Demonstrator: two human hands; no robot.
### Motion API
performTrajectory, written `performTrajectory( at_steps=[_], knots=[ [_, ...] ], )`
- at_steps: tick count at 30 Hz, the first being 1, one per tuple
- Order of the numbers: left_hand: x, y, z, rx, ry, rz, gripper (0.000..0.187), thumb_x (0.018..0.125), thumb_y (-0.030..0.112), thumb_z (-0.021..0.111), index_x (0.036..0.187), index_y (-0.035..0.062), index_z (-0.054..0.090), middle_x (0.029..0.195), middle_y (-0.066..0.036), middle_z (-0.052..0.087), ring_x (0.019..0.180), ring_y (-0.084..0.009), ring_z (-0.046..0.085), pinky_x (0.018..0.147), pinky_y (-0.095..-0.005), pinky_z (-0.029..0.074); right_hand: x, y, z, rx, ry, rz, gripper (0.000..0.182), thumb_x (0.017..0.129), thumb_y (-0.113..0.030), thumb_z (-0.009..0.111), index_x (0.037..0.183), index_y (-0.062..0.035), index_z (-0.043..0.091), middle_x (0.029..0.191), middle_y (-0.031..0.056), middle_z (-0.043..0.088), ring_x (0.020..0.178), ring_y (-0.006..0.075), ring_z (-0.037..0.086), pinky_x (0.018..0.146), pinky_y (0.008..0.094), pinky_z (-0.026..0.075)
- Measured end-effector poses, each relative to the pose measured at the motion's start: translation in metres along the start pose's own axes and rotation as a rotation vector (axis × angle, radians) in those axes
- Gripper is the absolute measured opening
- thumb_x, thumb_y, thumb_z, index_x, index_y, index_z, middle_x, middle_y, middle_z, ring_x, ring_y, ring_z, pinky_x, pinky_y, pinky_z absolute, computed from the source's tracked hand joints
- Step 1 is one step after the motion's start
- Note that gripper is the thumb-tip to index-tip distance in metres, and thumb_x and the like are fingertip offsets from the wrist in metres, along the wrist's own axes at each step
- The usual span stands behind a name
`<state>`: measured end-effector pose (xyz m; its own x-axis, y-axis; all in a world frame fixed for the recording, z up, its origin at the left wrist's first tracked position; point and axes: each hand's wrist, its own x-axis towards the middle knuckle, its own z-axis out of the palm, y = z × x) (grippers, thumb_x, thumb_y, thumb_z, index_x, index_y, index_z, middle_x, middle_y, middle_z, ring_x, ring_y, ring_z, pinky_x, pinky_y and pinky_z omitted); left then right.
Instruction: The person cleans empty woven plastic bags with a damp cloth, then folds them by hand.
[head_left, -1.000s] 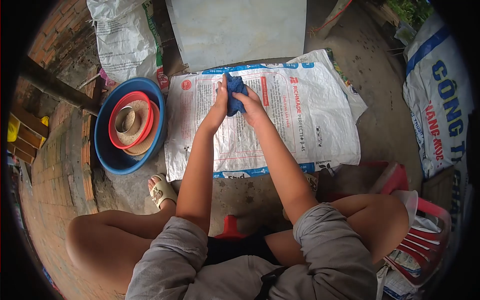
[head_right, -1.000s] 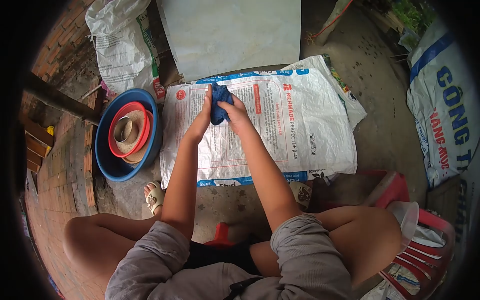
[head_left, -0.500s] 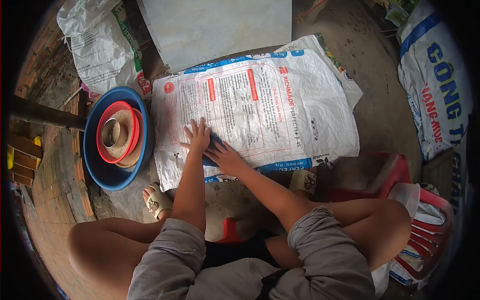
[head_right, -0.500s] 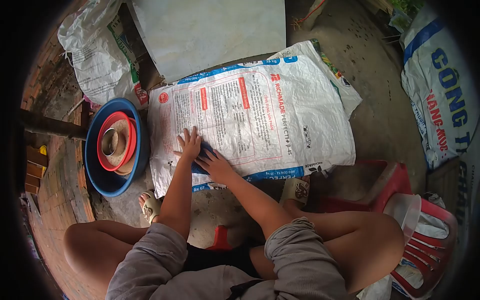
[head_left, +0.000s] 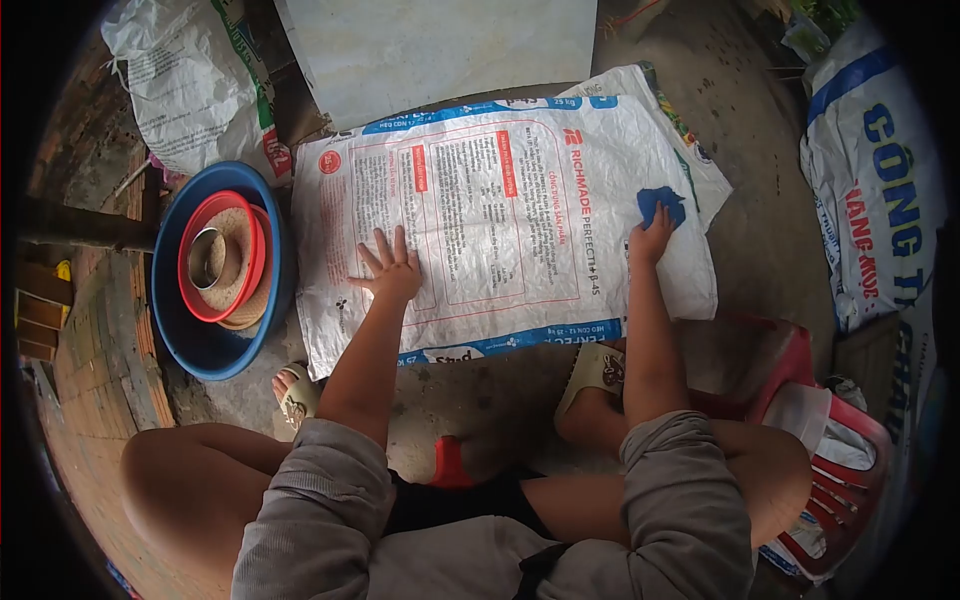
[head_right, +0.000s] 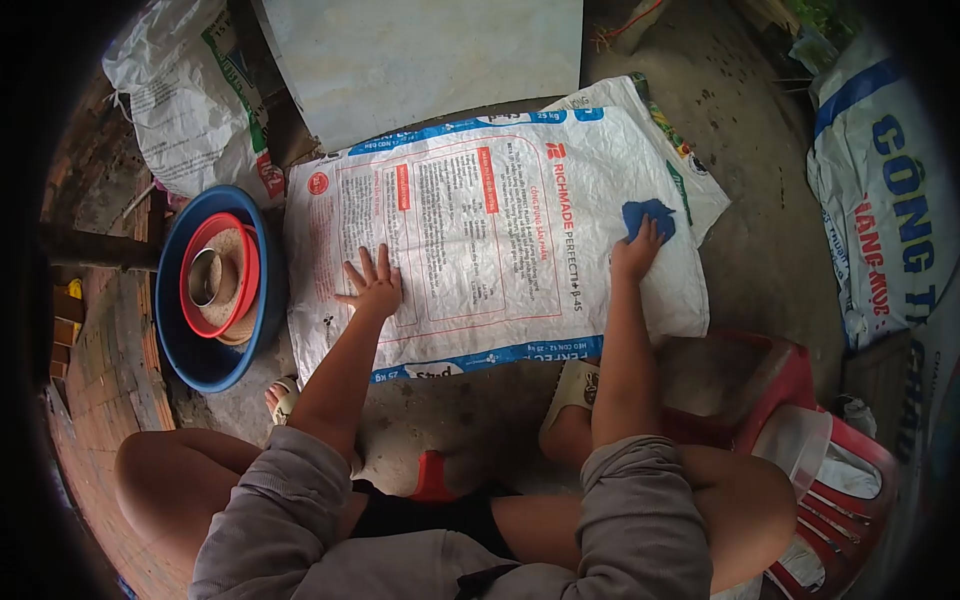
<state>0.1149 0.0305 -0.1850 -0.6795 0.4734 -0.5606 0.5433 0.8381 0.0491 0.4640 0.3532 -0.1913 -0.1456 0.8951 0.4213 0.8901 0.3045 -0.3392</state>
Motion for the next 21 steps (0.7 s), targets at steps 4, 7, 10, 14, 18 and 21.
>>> performTrajectory(
  at_steps=[4,7,10,14,18,21],
  knots=[
    [-0.001,0.004,-0.008,0.034,-0.054,-0.012,0.059,0.102,0.045,0.019,0.155,0.0364,-0.007,0.162,-0.002,-0.017,0.147,-0.0398,-0.016,0.1,-0.0838,0.008,-0.053,-0.177,0.001,0.444,-0.042,-0.188,0.067,0.077,0.004,0.055,0.142,-0.0021,0.042,0.145,0.024,0.042,0.134,0.0446,0.038,0.115,0.0494,0.029],
    [0.007,0.009,-0.005,0.155,-0.11,-0.064,0.062,0.101,0.047,0.025,0.156,0.036,-0.001,0.162,-0.001,-0.019,0.146,-0.0422,-0.017,0.099,-0.0838,0.012,-0.133,-0.276,0.011,0.634,-0.511,-0.591,0.069,0.076,0.003,0.059,0.142,-0.0044,0.043,0.146,0.0199,0.042,0.134,0.0446,0.037,0.113,0.0482,0.032],
    [0.0,0.004,-0.019,0.317,-0.213,0.008,0.07,0.097,0.051,0.039,0.156,0.0359,0.006,0.162,-0.004,-0.021,0.146,-0.0447,-0.018,0.097,-0.0843,0.017,-0.198,-0.309,0.03,0.574,-0.668,-0.748,0.066,0.076,-0.002,0.065,0.139,-0.0091,0.049,0.146,0.0131,0.046,0.138,0.0362,0.038,0.113,0.0454,0.035],
    [-0.006,0.008,-0.018,0.235,-0.153,-0.036,0.069,0.098,0.051,0.036,0.156,0.0355,0.003,0.162,-0.002,-0.018,0.146,-0.044,-0.016,0.097,-0.0839,0.017,-0.142,-0.265,0.051,0.322,-0.568,-1.043,0.059,0.08,0.001,0.057,0.138,-0.0081,0.049,0.146,0.0091,0.046,0.138,0.0327,0.039,0.113,0.0445,0.034],
    [-0.003,0.005,-0.013,0.088,-0.044,-0.013,0.058,0.102,0.047,0.017,0.156,0.035,-0.003,0.163,-0.003,-0.012,0.147,-0.0422,-0.013,0.099,-0.0833,0.014,-0.01,-0.15,0.053,-0.14,-0.426,-0.539,0.064,0.08,-0.001,0.058,0.143,-0.0068,0.045,0.15,0.0107,0.041,0.141,0.0357,0.032,0.116,0.0447,0.029],
    [0.0,0.005,-0.014,0.092,-0.069,-0.015,0.058,0.102,0.047,0.017,0.156,0.0354,-0.002,0.163,-0.003,-0.013,0.147,-0.0429,-0.013,0.098,-0.0837,0.014,0.063,-0.067,0.033,-0.354,-0.235,-0.149,0.065,0.078,-0.005,0.061,0.141,-0.0038,0.046,0.148,0.0164,0.043,0.137,0.0395,0.038,0.114,0.0469,0.031]
  ],
)
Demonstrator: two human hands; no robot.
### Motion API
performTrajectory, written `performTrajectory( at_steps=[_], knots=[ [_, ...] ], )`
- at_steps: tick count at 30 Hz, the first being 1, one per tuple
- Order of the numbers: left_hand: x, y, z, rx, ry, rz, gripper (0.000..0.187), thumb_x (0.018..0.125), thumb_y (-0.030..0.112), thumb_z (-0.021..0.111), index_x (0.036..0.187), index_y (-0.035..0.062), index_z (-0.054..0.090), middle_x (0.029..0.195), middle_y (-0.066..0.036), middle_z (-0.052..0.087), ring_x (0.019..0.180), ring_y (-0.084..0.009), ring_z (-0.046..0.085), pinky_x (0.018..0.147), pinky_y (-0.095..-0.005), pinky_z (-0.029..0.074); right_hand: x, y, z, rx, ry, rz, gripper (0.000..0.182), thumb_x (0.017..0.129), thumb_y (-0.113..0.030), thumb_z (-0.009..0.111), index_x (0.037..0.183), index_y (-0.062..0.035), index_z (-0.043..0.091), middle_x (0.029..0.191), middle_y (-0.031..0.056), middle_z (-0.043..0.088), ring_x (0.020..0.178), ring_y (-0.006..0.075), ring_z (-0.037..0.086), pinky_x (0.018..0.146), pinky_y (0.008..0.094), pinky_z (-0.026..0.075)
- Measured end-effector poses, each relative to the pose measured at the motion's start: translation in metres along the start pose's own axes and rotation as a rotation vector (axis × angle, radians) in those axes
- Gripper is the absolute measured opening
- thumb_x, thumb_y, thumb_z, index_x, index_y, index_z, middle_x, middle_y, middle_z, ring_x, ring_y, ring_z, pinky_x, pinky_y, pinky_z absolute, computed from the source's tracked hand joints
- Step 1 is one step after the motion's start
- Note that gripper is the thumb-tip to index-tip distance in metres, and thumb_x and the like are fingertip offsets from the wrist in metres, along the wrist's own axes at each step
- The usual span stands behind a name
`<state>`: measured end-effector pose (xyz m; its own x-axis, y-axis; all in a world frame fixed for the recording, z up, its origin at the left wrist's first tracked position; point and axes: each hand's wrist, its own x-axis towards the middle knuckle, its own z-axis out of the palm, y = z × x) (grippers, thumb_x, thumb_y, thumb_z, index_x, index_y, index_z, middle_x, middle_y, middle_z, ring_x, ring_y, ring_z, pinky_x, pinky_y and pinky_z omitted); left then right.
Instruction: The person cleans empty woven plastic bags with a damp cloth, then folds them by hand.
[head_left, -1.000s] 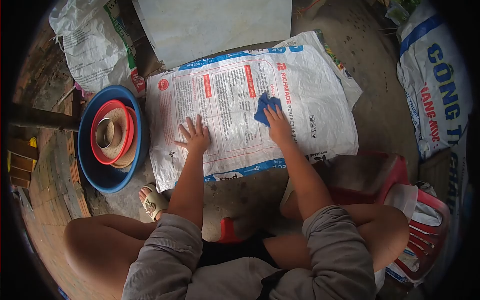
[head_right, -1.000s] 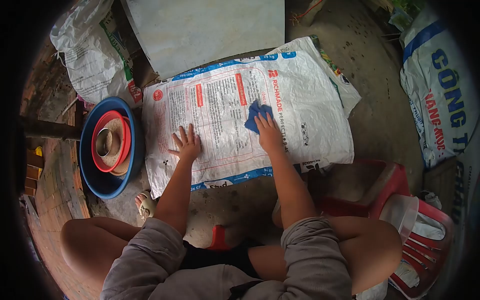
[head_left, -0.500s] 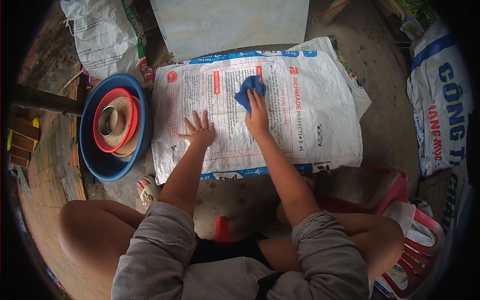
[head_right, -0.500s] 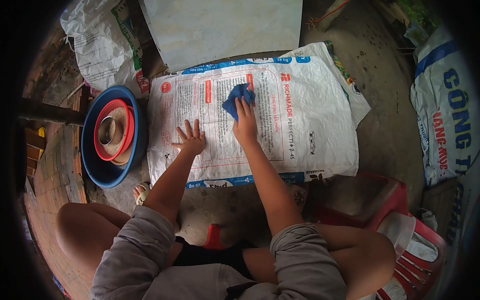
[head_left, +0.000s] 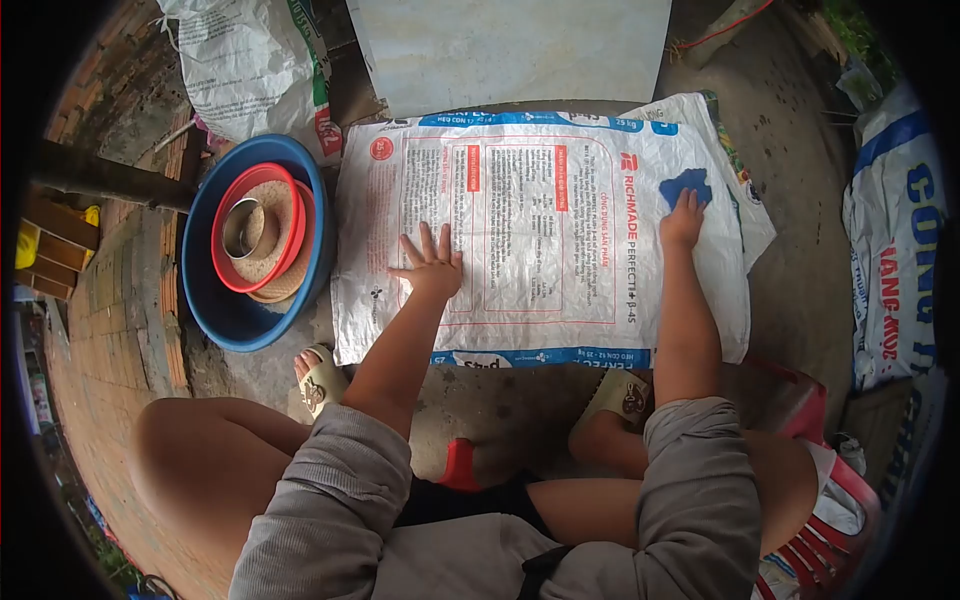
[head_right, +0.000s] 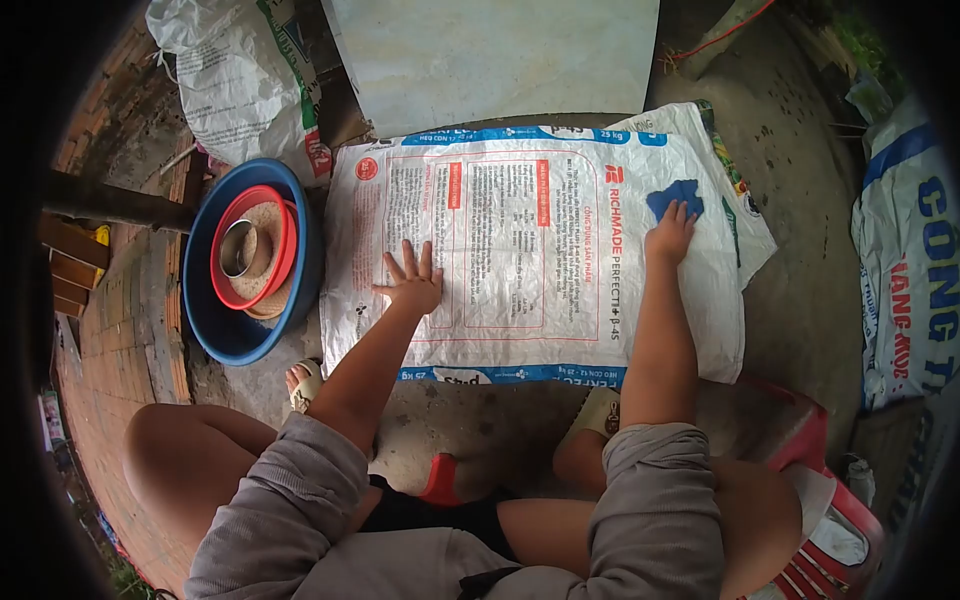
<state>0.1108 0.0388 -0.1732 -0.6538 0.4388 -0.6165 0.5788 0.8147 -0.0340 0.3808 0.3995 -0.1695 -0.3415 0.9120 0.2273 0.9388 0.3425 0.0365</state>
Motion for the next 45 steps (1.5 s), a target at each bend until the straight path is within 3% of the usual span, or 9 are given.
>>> performTrajectory(
  at_steps=[3,7,13,19,26,31,34,41,45],
  knots=[
    [0.0,0.0,-0.002,-0.001,-0.016,0.001,0.058,0.102,0.047,0.017,0.156,0.0356,-0.002,0.163,-0.003,-0.013,0.147,-0.0432,-0.014,0.098,-0.0839,0.014,0.032,0.014,-0.012,0.495,0.188,0.588,0.059,0.079,-0.002,0.055,0.135,0.0102,0.045,0.139,0.0309,0.046,0.132,0.0452,0.042,0.114,0.0459,0.031],
    [0.001,0.001,-0.001,0.009,-0.027,-0.004,0.058,0.102,0.047,0.017,0.155,0.0359,-0.003,0.163,-0.003,-0.013,0.147,-0.0433,-0.014,0.098,-0.084,0.015,-0.007,-0.124,-0.036,0.774,0.465,0.08,0.066,0.082,0.005,0.049,0.146,0.0041,0.033,0.15,0.0299,0.031,0.138,0.0456,0.032,0.116,0.0461,0.027],
    [0.008,-0.001,0.007,0.083,-0.03,-0.019,0.06,0.101,0.052,0.022,0.157,0.0301,0.011,0.164,-0.005,-0.007,0.146,-0.0453,-0.014,0.094,-0.0865,0.014,-0.195,-0.319,-0.005,0.786,-0.359,-0.963,0.066,0.079,-0.004,0.062,0.142,-0.0119,0.047,0.152,0.0096,0.039,0.14,0.0361,0.034,0.113,0.0434,0.035],
    [-0.001,0.001,-0.004,0.122,-0.066,0.017,0.059,0.101,0.053,0.02,0.156,0.0308,0.018,0.164,-0.006,-0.004,0.146,-0.048,-0.012,0.093,-0.0872,0.013,-0.141,-0.256,-0.019,0.439,-0.24,-1.012,0.062,0.08,-0.001,0.061,0.139,-0.0131,0.05,0.151,0.0033,0.042,0.14,0.0276,0.036,0.115,0.042,0.032],
    [0.0,-0.002,-0.001,0.062,0.014,0.014,0.061,0.101,0.051,0.016,0.155,0.0349,-0.006,0.163,-0.005,-0.013,0.146,-0.0451,-0.014,0.098,-0.0828,0.017,-0.003,-0.039,-0.002,-0.082,-0.123,-0.14,0.07,0.08,-0.009,0.064,0.146,-0.0102,0.041,0.156,0.0091,0.033,0.143,0.0367,0.029,0.115,0.0484,0.028],
    [0.002,-0.003,0.006,0.053,0.059,0.025,0.059,0.102,0.05,0.016,0.156,0.0351,0.0,0.164,-0.006,-0.008,0.146,-0.0465,-0.01,0.096,-0.0854,0.016,0.018,0.009,0.011,0.302,0.126,0.322,0.067,0.078,-0.005,0.056,0.142,0.0048,0.04,0.147,0.0266,0.039,0.136,0.0461,0.036,0.118,0.0482,0.023],
    [0.001,-0.001,0.004,0.056,0.046,0.015,0.059,0.102,0.05,0.016,0.156,0.0349,-0.001,0.164,-0.005,-0.009,0.146,-0.0461,-0.01,0.096,-0.0847,0.017,-0.013,-0.076,-0.008,0.567,0.401,0.064,0.067,0.079,0.002,0.051,0.145,0.0044,0.036,0.151,0.0269,0.033,0.139,0.0477,0.028,0.118,0.0507,0.022],
    [0.009,0.003,0.009,0.246,-0.047,-0.051,0.059,0.102,0.05,0.018,0.156,0.0347,0.0,0.164,-0.005,-0.009,0.147,-0.046,-0.009,0.096,-0.0841,0.019,-0.161,-0.254,-0.04,0.645,-0.197,-1.005,0.072,0.079,0.01,0.053,0.14,-0.028,0.052,0.156,0.0069,0.032,0.141,0.0346,0.033,0.115,0.0448,0.031],
    [0.001,0.002,0.003,0.286,-0.05,-0.054,0.06,0.102,0.051,0.019,0.156,0.0347,0.0,0.164,-0.005,-0.009,0.147,-0.0457,-0.01,0.095,-0.0843,0.019,-0.183,-0.242,-0.026,0.74,-0.283,-0.877,0.07,0.08,0.01,0.052,0.138,-0.0303,0.054,0.153,0.0038,0.038,0.141,0.0319,0.034,0.116,0.044,0.031]
  ],
)
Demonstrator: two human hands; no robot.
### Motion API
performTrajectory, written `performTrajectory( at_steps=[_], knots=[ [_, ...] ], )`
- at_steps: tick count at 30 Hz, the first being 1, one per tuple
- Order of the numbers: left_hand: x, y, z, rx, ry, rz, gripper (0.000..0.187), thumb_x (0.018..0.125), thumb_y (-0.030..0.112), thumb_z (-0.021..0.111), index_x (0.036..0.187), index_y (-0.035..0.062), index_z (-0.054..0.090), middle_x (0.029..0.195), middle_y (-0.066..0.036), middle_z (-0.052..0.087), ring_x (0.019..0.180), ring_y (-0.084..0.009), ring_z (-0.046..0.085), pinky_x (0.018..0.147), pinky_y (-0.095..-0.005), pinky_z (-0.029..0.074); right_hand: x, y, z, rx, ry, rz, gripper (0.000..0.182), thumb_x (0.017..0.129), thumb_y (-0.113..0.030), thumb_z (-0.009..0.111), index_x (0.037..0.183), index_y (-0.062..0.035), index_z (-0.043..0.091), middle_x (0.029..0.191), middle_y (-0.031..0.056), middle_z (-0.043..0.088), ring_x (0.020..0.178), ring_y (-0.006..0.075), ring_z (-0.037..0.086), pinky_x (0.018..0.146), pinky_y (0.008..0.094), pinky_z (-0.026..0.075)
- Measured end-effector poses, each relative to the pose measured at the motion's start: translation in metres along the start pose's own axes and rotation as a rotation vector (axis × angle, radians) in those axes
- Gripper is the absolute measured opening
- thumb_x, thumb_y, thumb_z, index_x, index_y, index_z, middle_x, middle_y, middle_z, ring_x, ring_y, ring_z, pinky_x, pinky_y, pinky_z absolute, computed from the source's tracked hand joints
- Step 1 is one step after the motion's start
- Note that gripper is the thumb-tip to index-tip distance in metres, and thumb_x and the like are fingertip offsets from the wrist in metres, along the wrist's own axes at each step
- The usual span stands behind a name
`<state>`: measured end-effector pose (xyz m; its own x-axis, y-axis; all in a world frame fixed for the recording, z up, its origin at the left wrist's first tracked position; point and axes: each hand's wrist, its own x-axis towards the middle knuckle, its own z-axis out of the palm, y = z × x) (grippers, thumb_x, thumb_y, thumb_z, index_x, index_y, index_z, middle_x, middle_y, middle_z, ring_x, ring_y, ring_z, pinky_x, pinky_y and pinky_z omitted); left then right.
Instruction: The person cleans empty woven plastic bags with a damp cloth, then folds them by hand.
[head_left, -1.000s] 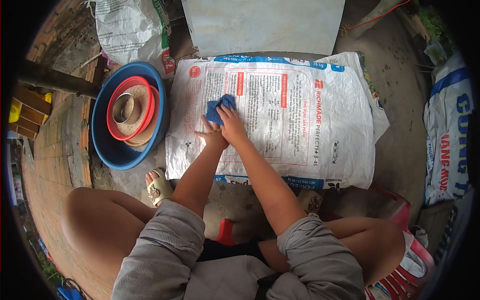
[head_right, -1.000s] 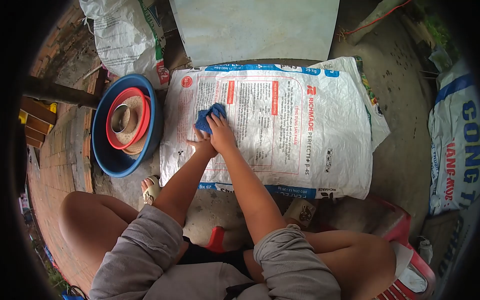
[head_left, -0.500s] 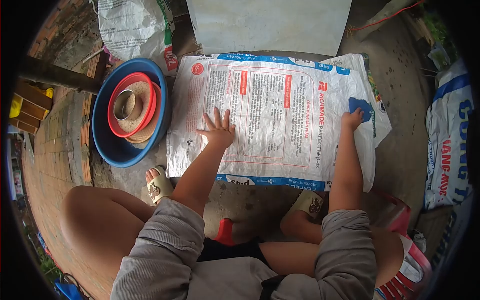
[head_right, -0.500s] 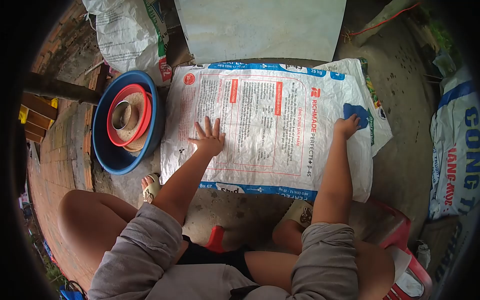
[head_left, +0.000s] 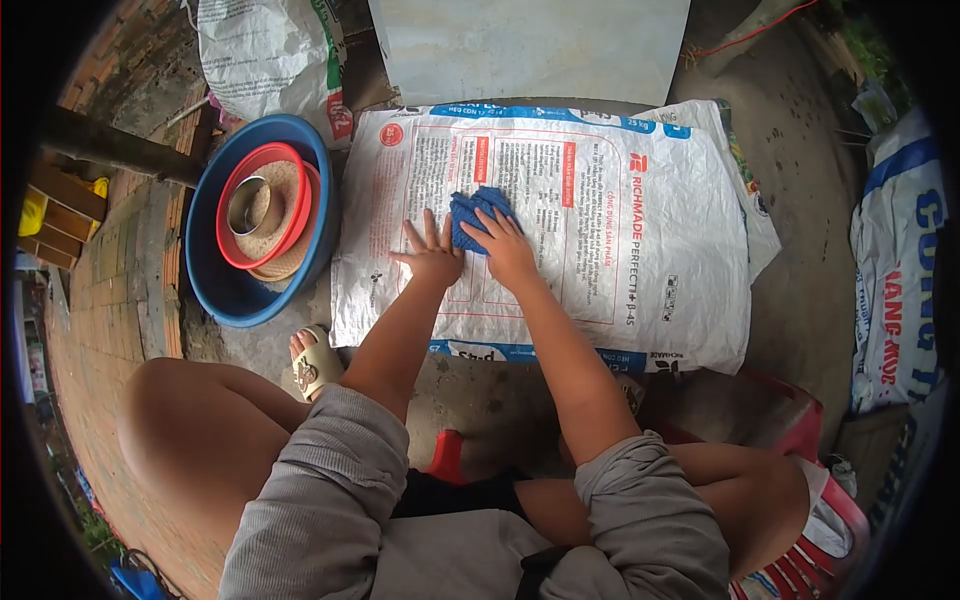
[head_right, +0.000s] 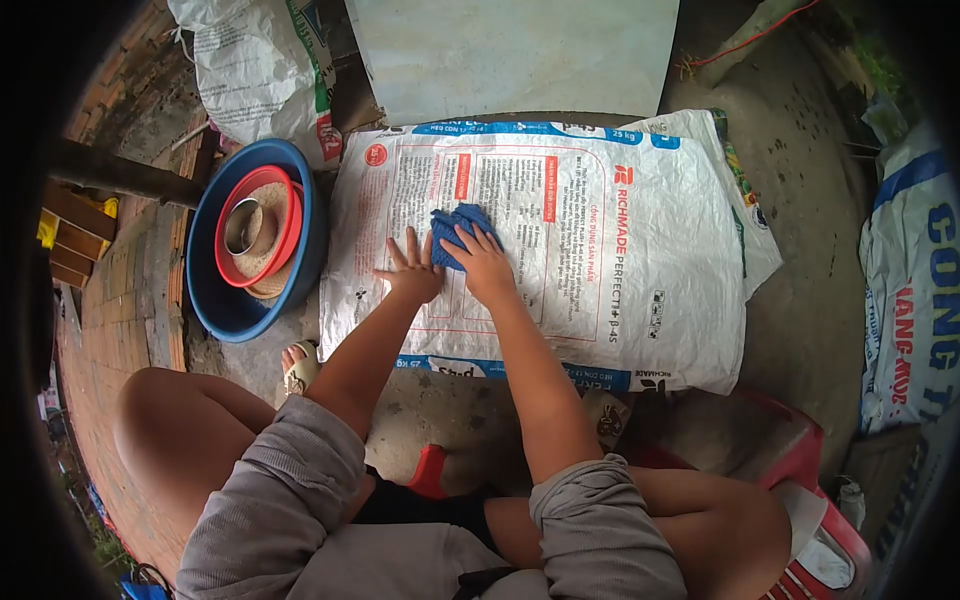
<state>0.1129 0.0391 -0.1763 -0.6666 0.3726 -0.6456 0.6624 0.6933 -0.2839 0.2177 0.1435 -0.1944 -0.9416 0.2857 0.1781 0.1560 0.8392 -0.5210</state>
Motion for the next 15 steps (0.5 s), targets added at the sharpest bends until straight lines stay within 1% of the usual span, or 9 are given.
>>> performTrajectory(
  at_steps=[2,3,7,8,10,11,13,14,15],
  knots=[
    [0.002,-0.001,0.006,-0.233,0.133,0.059,0.06,0.101,0.05,0.019,0.156,0.0347,0.0,0.164,-0.005,-0.008,0.146,-0.046,-0.01,0.095,-0.0849,0.017,-0.01,0.031,-0.027,-0.156,0.013,0.034,0.063,0.082,0.004,0.052,0.135,-0.0295,0.057,0.149,0.0054,0.044,0.139,0.0315,0.038,0.115,0.0443,0.031],
    [0.0,-0.002,0.004,-0.257,0.12,0.066,0.059,0.101,0.05,0.019,0.156,0.0353,0.0,0.164,-0.005,-0.008,0.146,-0.0459,-0.011,0.096,-0.085,0.015,-0.015,0.049,-0.039,-0.186,0.027,0.066,0.063,0.082,0.005,0.051,0.135,-0.0294,0.057,0.149,0.0052,0.044,0.139,0.0317,0.038,0.116,0.0444,0.03],
    [0.005,-0.003,0.007,-0.272,0.137,0.073,0.059,0.101,0.05,0.018,0.156,0.0355,0.0,0.164,-0.005,-0.008,0.146,-0.0461,-0.012,0.096,-0.0854,0.014,-0.048,0.127,-0.081,-0.385,0.287,0.544,0.069,0.076,0.001,0.061,0.139,-0.0251,0.053,0.151,0.0074,0.041,0.136,0.0368,0.039,0.114,0.0479,0.03],
    [0.003,-0.003,0.006,-0.284,0.128,0.075,0.059,0.101,0.05,0.019,0.156,0.0354,0.001,0.164,-0.005,-0.008,0.146,-0.0462,-0.012,0.096,-0.0854,0.013,-0.058,0.145,-0.09,-0.35,0.327,0.531,0.068,0.076,0.0,0.061,0.14,-0.0215,0.052,0.151,0.0095,0.041,0.136,0.0367,0.04,0.112,0.0486,0.032],
    [0.001,-0.005,0.004,-0.305,0.123,0.078,0.059,0.101,0.05,0.019,0.156,0.0352,0.001,0.164,-0.005,-0.009,0.146,-0.0463,-0.012,0.096,-0.0854,0.013,-0.056,0.131,-0.106,-0.347,0.337,0.574,0.067,0.076,0.002,0.058,0.14,-0.0152,0.051,0.148,0.0158,0.043,0.133,0.0388,0.042,0.11,0.047,0.034],
    [0.0,-0.006,0.004,-0.31,0.126,0.083,0.06,0.101,0.05,0.019,0.156,0.0348,0.001,0.164,-0.005,-0.009,0.146,-0.0465,-0.012,0.096,-0.0857,0.012,-0.049,0.125,-0.102,-0.354,0.337,0.568,0.067,0.076,0.002,0.058,0.14,-0.0152,0.051,0.148,0.0158,0.043,0.133,0.0388,0.042,0.11,0.047,0.034],
    [-0.002,-0.007,0.004,-0.326,0.131,0.088,0.06,0.101,0.05,0.02,0.156,0.0344,0.001,0.164,-0.005,-0.009,0.146,-0.0467,-0.012,0.096,-0.086,0.011,-0.025,0.105,-0.081,0.004,0.861,0.679,0.065,0.077,0.005,0.054,0.14,-0.009,0.05,0.145,0.0213,0.045,0.131,0.0398,0.044,0.11,0.0443,0.035],
    [-0.005,-0.008,0.003,-0.32,0.115,0.091,0.062,0.101,0.051,0.021,0.156,0.0341,-0.001,0.163,-0.006,-0.013,0.146,-0.0457,-0.014,0.097,-0.0851,0.011,-0.013,0.087,-0.07,0.195,0.937,0.663,0.061,0.079,0.006,0.05,0.14,-0.0043,0.049,0.142,0.024,0.047,0.131,0.0385,0.046,0.11,0.0416,0.035],
    [-0.006,-0.009,0.001,-0.313,0.101,0.094,0.064,0.1,0.053,0.021,0.156,0.0339,-0.004,0.162,-0.006,-0.017,0.146,-0.0447,-0.015,0.098,-0.0841,0.011,-0.002,0.07,-0.056,0.431,0.896,0.765,0.057,0.083,0.004,0.049,0.14,-0.0019,0.047,0.142,0.0229,0.047,0.131,0.0348,0.047,0.11,0.0398,0.035]
  ],
)
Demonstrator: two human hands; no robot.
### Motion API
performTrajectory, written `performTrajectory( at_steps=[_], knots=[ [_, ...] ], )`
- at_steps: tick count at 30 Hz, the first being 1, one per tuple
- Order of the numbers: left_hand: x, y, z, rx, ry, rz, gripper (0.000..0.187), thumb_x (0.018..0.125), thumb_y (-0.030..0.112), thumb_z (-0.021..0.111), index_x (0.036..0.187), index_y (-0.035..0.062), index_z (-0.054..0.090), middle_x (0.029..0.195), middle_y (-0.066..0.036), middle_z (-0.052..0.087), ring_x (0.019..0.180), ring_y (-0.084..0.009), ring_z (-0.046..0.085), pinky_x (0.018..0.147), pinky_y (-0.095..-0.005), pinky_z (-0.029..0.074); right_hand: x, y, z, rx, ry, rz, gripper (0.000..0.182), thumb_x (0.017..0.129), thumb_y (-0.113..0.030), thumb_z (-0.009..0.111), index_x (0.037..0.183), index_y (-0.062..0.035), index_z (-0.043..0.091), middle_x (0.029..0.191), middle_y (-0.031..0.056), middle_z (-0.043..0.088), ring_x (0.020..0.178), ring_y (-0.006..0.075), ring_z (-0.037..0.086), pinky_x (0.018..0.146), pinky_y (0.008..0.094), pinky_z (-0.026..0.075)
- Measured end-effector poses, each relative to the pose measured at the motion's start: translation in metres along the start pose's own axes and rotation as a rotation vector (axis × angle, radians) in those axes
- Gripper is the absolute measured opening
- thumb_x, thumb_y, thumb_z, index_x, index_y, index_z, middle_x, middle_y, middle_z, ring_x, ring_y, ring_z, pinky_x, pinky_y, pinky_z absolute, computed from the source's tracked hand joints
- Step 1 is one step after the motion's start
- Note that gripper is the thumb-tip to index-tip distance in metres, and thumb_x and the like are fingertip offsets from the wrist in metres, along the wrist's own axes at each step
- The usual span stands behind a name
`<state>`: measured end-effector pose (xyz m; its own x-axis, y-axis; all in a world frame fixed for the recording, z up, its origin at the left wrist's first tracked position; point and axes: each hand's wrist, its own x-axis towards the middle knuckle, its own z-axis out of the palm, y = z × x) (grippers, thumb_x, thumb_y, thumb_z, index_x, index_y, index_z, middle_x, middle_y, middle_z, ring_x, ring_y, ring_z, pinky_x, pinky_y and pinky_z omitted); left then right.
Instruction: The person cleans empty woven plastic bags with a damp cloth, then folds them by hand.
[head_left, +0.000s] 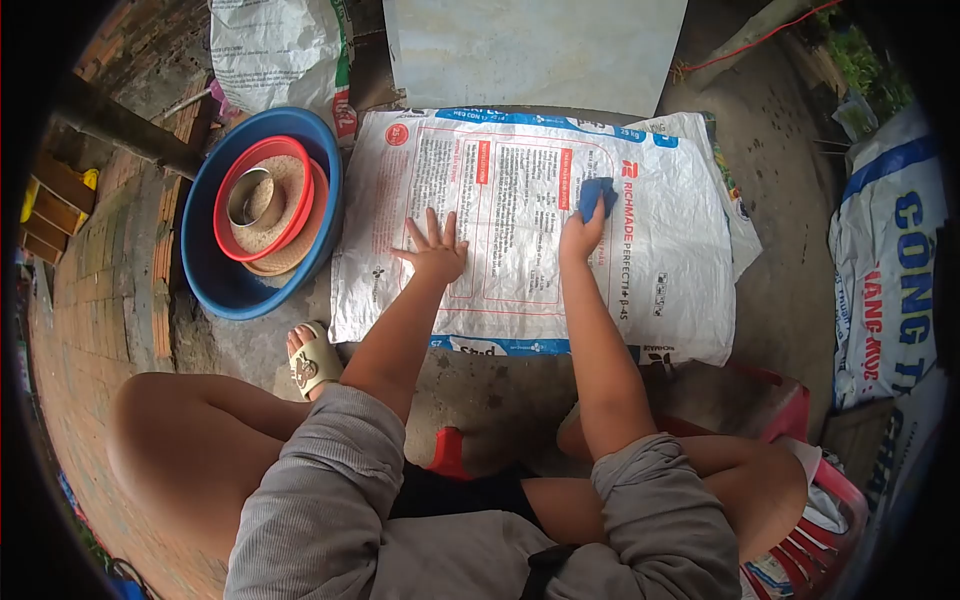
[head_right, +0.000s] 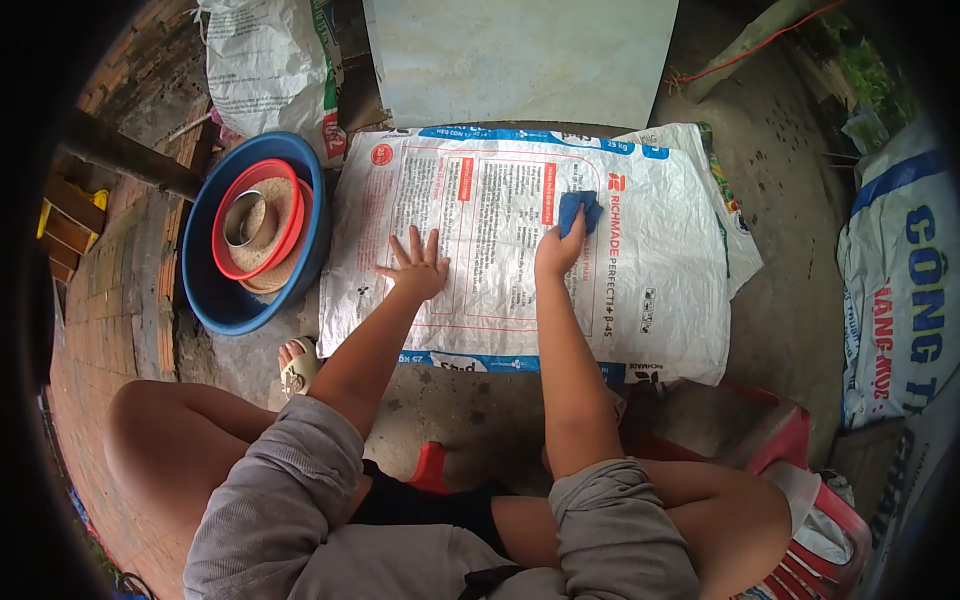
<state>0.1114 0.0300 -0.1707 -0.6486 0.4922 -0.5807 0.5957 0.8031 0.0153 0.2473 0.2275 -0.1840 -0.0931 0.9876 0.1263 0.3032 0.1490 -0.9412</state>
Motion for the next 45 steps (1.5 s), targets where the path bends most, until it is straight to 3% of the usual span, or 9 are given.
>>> performTrajectory(
  at_steps=[4,7,9,15,18,22,26,39,45],
  knots=[
    [0.019,-0.005,-0.01,0.008,0.011,0.039,0.066,0.1,0.057,0.022,0.157,0.0286,0.005,0.163,-0.014,0.002,0.148,-0.0449,-0.003,0.105,-0.076,0.015,-0.081,-0.067,0.042,0.469,-0.251,0.454,0.057,0.085,-0.005,0.056,0.141,-0.0012,0.045,0.129,0.0124,0.056,0.116,0.0233,0.056,0.101,0.0337,0.041],
    [0.027,-0.016,-0.026,-1.466,-0.016,0.161,0.08,0.095,0.07,0.025,0.145,0.0103,0.044,0.137,-0.015,0.055,0.128,-0.032,0.05,0.108,-0.0479,0.035,-0.118,-0.087,0.058,0.534,-0.528,0.479,0.056,0.092,-0.019,0.057,0.143,-0.0031,0.041,0.132,0.0127,0.054,0.12,0.0229,0.053,0.102,0.0337,0.04],
    [-0.018,-0.012,-0.067,-1.949,-0.377,0.266,0.079,0.093,0.073,0.03,0.132,0.008,0.055,0.122,-0.011,0.062,0.112,-0.0252,0.06,0.1,-0.0449,0.044,-0.134,-0.104,0.061,0.539,-0.68,0.418,0.057,0.097,-0.03,0.056,0.144,-0.0031,0.039,0.136,0.0137,0.051,0.126,0.0228,0.048,0.106,0.0338,0.037],
    [-0.004,-0.04,-0.064,-1.896,-0.222,0.233,0.045,0.093,0.041,0.064,0.12,0.0054,0.058,0.111,-0.01,0.065,0.093,-0.019,0.067,0.079,-0.0338,0.056,-0.107,-0.105,0.053,0.288,-1.026,0.206,0.06,0.104,-0.046,0.032,0.146,-0.0035,0.037,0.149,0.0157,0.041,0.137,0.0272,0.037,0.115,0.0382,0.023],
    [-0.002,-0.056,-0.064,-1.98,0.157,0.187,0.041,0.095,0.028,0.063,0.127,0.0022,0.055,0.114,-0.012,0.065,0.097,-0.018,0.066,0.082,-0.031,0.054,-0.094,-0.075,0.053,0.174,-0.755,-0.134,0.053,0.104,-0.039,0.032,0.139,-0.0019,0.048,0.143,0.021,0.047,0.139,0.0348,0.036,0.116,0.0417,0.023],
    [-0.016,-0.054,-0.086,-1.615,0.05,0.445,0.065,0.094,0.035,0.064,0.149,0.0115,0.038,0.128,-0.017,0.06,0.114,-0.0179,0.059,0.097,-0.027,0.044,-0.077,-0.045,0.022,-0.185,-0.334,-0.232,0.04,0.101,-0.023,0.041,0.129,0.0,0.057,0.13,0.0255,0.056,0.129,0.0428,0.044,0.113,0.0449,0.03],
    [-0.023,-0.027,-0.082,-0.536,0.262,0.26,0.111,0.071,0.074,0.067,0.156,0.0352,0.008,0.16,-0.026,0.008,0.143,-0.056,0.004,0.108,-0.0715,0.014,-0.074,-0.003,-0.008,-0.481,-0.223,-0.3,0.041,0.097,-0.021,0.044,0.132,-0.0028,0.055,0.138,0.0249,0.05,0.133,0.0455,0.039,0.111,0.0549,0.028],
    [0.004,0.015,0.037,-0.093,0.578,0.699,0.061,0.085,0.049,0.063,0.142,0.0443,0.042,0.154,0.002,0.037,0.145,-0.0336,0.026,0.107,-0.0748,0.014,-0.086,0.043,-0.026,-0.995,-0.274,-0.34,0.063,0.098,-0.037,0.044,0.151,-0.0062,0.03,0.159,0.0182,0.022,0.146,0.0402,0.017,0.117,0.0573,0.012],
    [0.102,-0.089,-0.008,-0.32,0.701,0.28,0.056,0.085,0.033,0.065,0.139,0.0363,0.047,0.152,0.004,0.04,0.144,-0.0273,0.027,0.106,-0.0759,0.014,-0.085,0.037,-0.025,-0.994,-0.28,-0.307,0.064,0.097,-0.038,0.044,0.151,-0.0077,0.031,0.159,0.0167,0.024,0.147,0.0391,0.018,0.117,0.0558,0.012]
  ],
)
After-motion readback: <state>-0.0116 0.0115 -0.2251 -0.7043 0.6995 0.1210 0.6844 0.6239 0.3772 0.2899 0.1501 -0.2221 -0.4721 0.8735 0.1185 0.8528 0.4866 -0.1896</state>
